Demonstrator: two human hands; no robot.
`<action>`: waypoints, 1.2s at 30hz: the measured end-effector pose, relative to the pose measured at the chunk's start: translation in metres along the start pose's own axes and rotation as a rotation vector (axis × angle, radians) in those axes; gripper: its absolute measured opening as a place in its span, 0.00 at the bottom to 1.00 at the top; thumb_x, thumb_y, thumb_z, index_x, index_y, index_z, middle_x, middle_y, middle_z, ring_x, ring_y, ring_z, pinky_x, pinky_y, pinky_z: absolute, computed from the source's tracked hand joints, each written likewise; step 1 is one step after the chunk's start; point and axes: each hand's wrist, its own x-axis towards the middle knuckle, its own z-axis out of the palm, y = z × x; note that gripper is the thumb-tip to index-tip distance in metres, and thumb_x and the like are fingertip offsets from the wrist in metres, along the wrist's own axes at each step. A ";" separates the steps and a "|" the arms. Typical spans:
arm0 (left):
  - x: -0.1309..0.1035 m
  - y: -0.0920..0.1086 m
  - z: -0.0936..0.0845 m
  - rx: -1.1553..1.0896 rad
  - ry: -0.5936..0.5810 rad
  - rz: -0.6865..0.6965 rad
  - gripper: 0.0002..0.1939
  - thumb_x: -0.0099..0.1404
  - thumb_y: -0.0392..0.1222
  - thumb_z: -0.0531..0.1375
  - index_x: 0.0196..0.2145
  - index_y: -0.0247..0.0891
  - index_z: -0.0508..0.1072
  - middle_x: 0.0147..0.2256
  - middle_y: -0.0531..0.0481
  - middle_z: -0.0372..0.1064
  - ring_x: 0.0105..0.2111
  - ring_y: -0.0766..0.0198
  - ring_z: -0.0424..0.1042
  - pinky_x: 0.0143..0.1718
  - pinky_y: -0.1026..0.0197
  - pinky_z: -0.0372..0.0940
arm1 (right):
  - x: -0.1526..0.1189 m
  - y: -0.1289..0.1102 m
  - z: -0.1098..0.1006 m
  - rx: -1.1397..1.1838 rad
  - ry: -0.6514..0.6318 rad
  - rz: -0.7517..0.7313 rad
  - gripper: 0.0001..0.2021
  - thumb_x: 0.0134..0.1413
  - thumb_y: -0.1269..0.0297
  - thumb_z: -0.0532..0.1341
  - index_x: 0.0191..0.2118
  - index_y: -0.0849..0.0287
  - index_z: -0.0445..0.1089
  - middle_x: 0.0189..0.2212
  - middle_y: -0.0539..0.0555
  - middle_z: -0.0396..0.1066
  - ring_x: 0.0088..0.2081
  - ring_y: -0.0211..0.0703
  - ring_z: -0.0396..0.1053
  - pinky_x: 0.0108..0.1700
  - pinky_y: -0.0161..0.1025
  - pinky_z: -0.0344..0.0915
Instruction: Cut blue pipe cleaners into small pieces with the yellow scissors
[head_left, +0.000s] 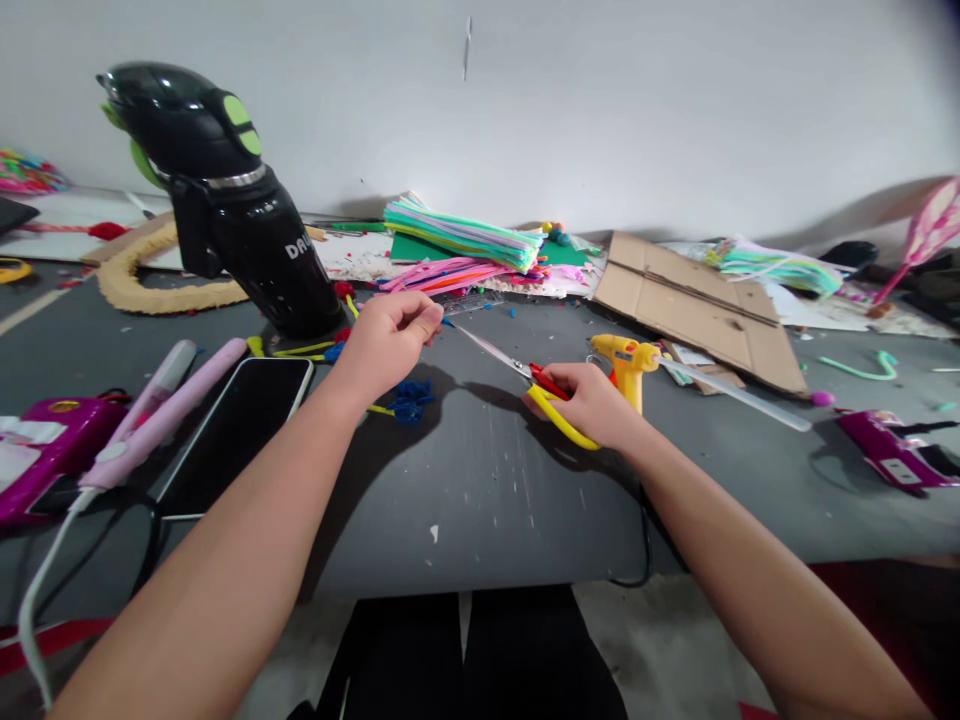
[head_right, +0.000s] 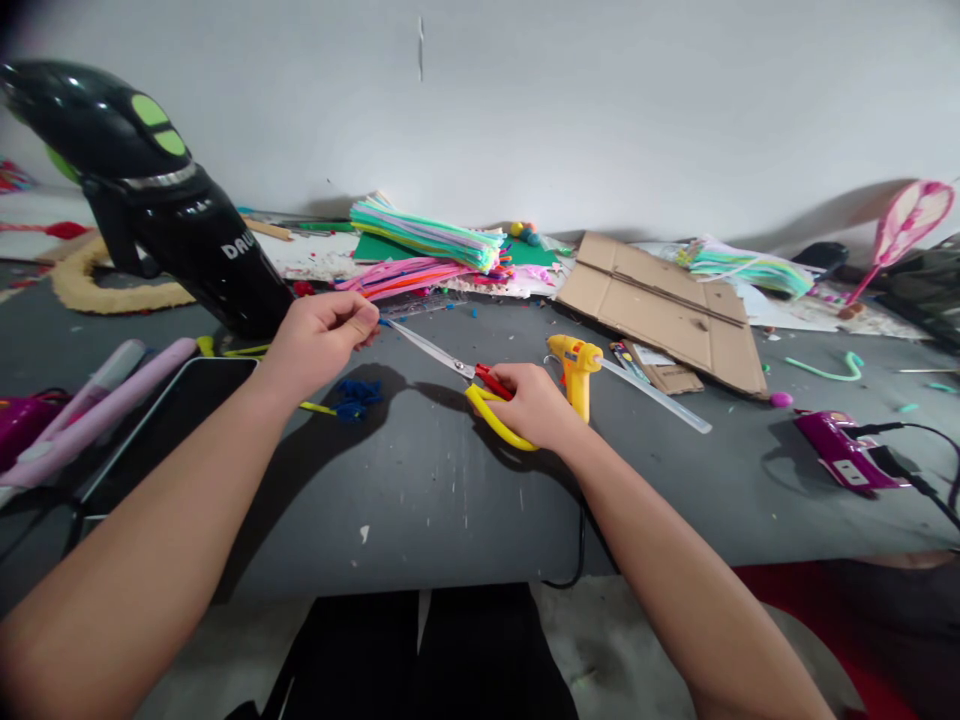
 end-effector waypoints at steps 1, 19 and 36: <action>0.000 0.000 0.000 -0.004 0.000 -0.003 0.14 0.65 0.45 0.56 0.24 0.37 0.68 0.22 0.51 0.64 0.24 0.66 0.61 0.27 0.62 0.57 | 0.000 0.000 0.000 0.001 0.001 0.002 0.15 0.52 0.53 0.61 0.25 0.58 0.63 0.21 0.46 0.56 0.26 0.35 0.51 0.28 0.36 0.47; 0.000 -0.002 0.000 -0.029 -0.007 -0.005 0.16 0.65 0.49 0.57 0.24 0.36 0.69 0.22 0.51 0.64 0.24 0.67 0.61 0.27 0.63 0.57 | -0.002 -0.007 -0.001 0.205 -0.036 0.052 0.11 0.48 0.55 0.64 0.28 0.58 0.68 0.28 0.54 0.74 0.31 0.45 0.69 0.31 0.38 0.61; 0.000 -0.002 0.001 0.011 -0.033 0.022 0.15 0.64 0.48 0.57 0.24 0.36 0.70 0.21 0.51 0.65 0.24 0.66 0.63 0.26 0.63 0.59 | 0.000 -0.002 -0.002 0.006 -0.017 -0.004 0.12 0.50 0.59 0.61 0.24 0.58 0.60 0.21 0.46 0.53 0.26 0.35 0.49 0.27 0.37 0.45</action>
